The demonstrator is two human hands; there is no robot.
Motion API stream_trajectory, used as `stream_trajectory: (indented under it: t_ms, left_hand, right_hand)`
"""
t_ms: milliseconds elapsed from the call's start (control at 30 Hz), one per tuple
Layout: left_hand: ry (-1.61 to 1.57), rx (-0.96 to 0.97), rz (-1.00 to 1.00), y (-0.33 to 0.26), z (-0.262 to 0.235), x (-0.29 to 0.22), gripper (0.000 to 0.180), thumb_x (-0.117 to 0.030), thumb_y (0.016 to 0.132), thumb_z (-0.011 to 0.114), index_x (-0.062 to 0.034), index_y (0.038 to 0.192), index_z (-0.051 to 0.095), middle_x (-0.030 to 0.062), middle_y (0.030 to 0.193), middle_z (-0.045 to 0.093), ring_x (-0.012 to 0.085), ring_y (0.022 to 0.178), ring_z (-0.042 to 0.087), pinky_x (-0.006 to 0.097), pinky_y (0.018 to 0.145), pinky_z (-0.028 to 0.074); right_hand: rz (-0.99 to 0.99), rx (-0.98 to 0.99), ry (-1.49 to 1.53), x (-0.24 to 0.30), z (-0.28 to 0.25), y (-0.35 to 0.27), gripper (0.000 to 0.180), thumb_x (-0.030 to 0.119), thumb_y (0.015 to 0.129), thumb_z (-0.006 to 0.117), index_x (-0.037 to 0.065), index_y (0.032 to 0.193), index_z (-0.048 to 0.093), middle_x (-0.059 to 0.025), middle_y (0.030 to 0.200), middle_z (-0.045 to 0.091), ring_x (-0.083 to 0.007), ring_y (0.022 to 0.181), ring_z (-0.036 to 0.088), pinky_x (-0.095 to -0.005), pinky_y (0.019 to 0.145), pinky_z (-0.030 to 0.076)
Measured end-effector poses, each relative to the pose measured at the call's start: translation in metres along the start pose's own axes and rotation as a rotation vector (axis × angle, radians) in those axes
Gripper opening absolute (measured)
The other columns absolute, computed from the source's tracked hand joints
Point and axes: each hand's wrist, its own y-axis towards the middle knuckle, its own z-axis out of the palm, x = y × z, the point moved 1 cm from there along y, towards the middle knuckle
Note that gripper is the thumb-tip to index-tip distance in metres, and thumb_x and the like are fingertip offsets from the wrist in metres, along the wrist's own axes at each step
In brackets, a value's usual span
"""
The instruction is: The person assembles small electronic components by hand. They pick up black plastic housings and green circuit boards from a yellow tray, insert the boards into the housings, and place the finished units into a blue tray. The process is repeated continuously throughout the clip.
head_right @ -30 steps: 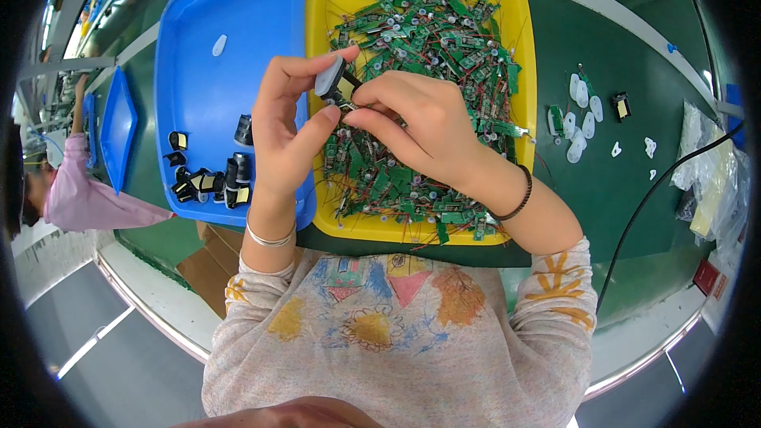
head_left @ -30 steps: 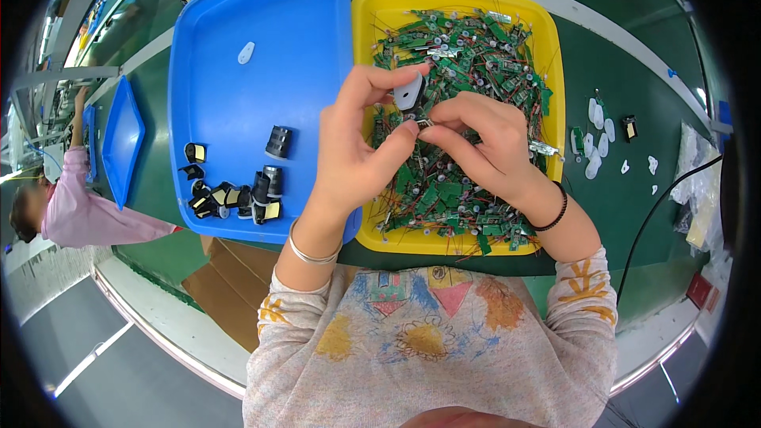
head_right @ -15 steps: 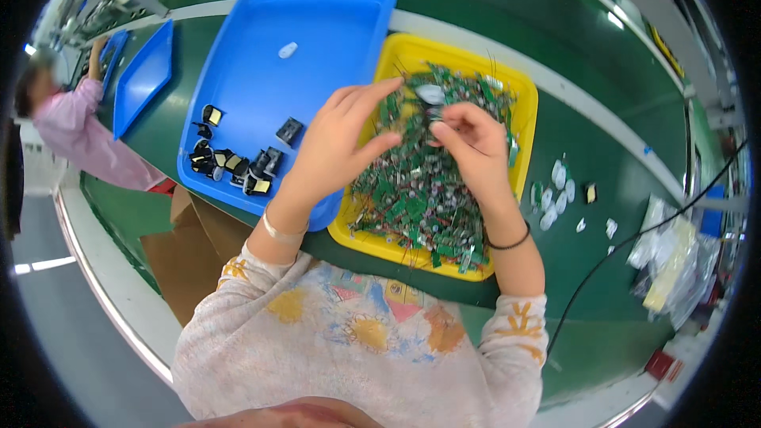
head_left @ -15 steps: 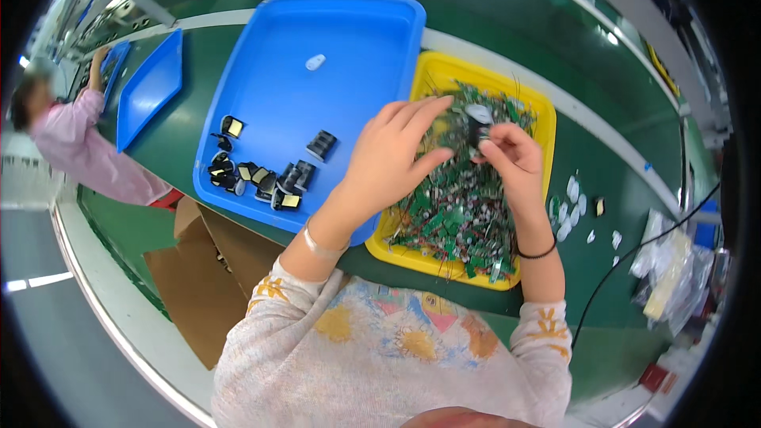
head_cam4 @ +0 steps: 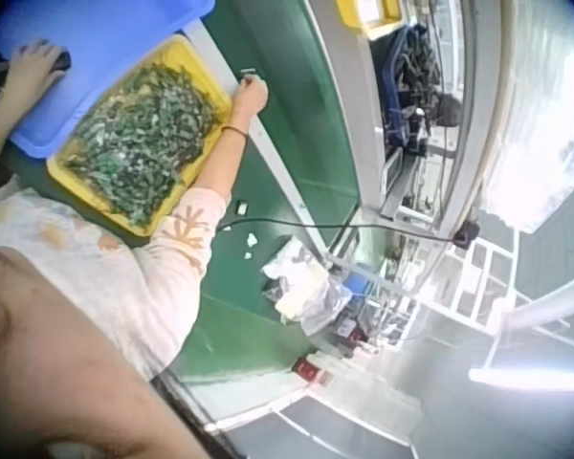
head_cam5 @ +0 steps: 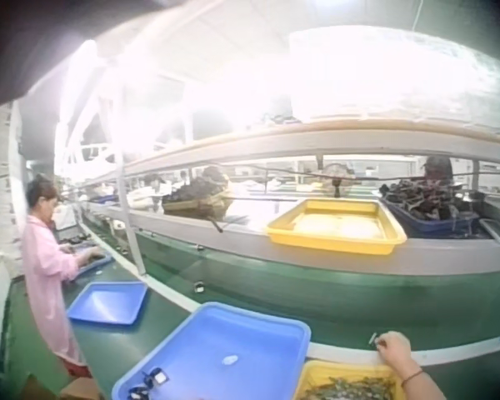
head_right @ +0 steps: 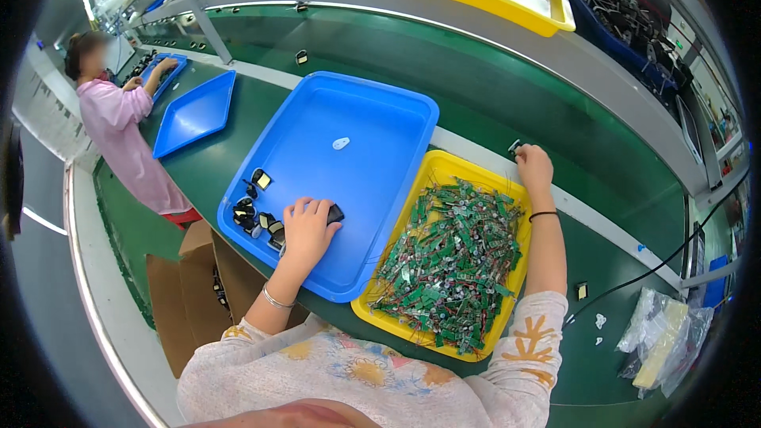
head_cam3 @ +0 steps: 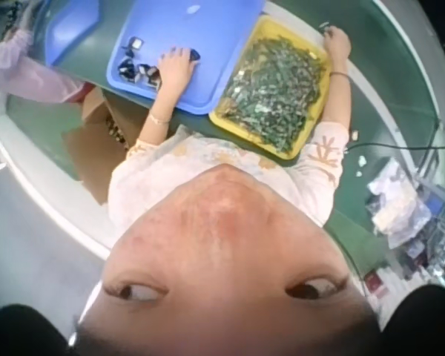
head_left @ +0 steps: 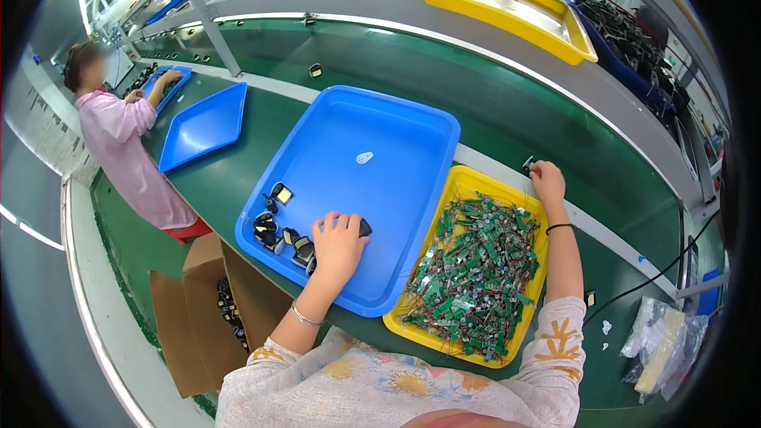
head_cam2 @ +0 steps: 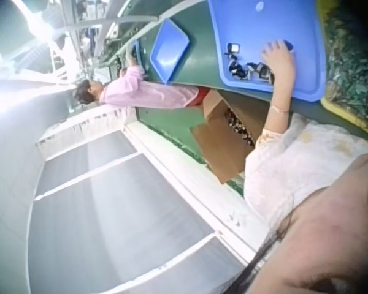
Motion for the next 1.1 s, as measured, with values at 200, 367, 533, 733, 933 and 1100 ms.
stream_trajectory:
  t_ms: [200,367,533,733,933,1100]
  left_hand:
    - [-0.484,-0.018,0.131,0.005,-0.018,-0.003,0.042,-0.009,0.066,0.071,-0.0052,0.103,0.054,0.0093,0.09,0.058,0.0192,0.073,0.059,0.027,0.062,0.046]
    - [-1.225,0.175,-0.073,0.009,-0.021,-0.009,0.047,0.003,0.068,0.069,-0.003,0.11,0.049,0.0022,0.096,0.049,0.0087,0.085,0.053,0.02,0.069,0.046]
    - [-1.172,0.54,0.049,0.044,-0.043,-0.075,0.016,-0.02,0.087,0.052,-0.0053,0.093,0.055,-0.0017,0.075,0.049,0.005,0.07,0.046,0.018,0.057,0.038]
    - [-1.019,0.292,0.354,0.063,-0.028,-0.118,0.023,-0.022,0.09,0.041,-0.0019,0.088,0.052,0.0097,0.068,0.055,0.0212,0.062,0.052,0.03,0.057,0.04]
    - [-1.172,0.365,0.159,0.059,-0.004,-0.103,0.019,-0.013,0.085,0.05,-0.0011,0.099,0.051,0.0091,0.072,0.056,0.0165,0.062,0.053,0.029,0.056,0.041]
    - [-1.295,0.324,0.093,0.053,0.001,-0.105,0.027,-0.003,0.081,0.054,-0.0009,0.108,0.048,0.0024,0.089,0.055,0.0067,0.075,0.049,0.02,0.067,0.04]
  right_hand:
    - [0.008,0.153,0.175,-0.013,-0.016,0.001,0.045,0.017,0.061,0.07,0.008,0.104,0.056,-0.0124,0.086,0.062,-0.0295,0.081,0.059,-0.0367,0.073,0.046]
    - [-0.188,-0.107,0.332,0.057,-0.066,-0.053,0.041,0.018,0.071,0.066,0.006,0.109,0.055,-0.0115,0.1,0.06,-0.0281,0.098,0.054,-0.0357,0.086,0.04]
    - [-0.168,0.173,0.391,0.097,-0.09,-0.109,0.026,0.018,0.072,0.066,0.003,0.092,0.061,-0.0111,0.093,0.061,-0.0265,0.093,0.055,-0.0338,0.083,0.041]
    - [-0.118,0.184,0.155,0.115,-0.071,-0.135,0.023,0.021,0.065,0.07,0.007,0.076,0.056,-0.0081,0.077,0.054,-0.0267,0.082,0.051,-0.0365,0.071,0.043]
    - [-0.105,0.172,-0.019,0.129,-0.062,-0.143,0.03,0.025,0.061,0.073,0.007,0.078,0.055,-0.007,0.082,0.051,-0.0241,0.085,0.05,-0.0355,0.068,0.041]
    - [-0.085,0.103,-0.172,0.146,-0.071,-0.144,0.032,0.026,0.06,0.073,0.007,0.079,0.056,-0.006,0.081,0.051,-0.0219,0.086,0.049,-0.0344,0.067,0.039]
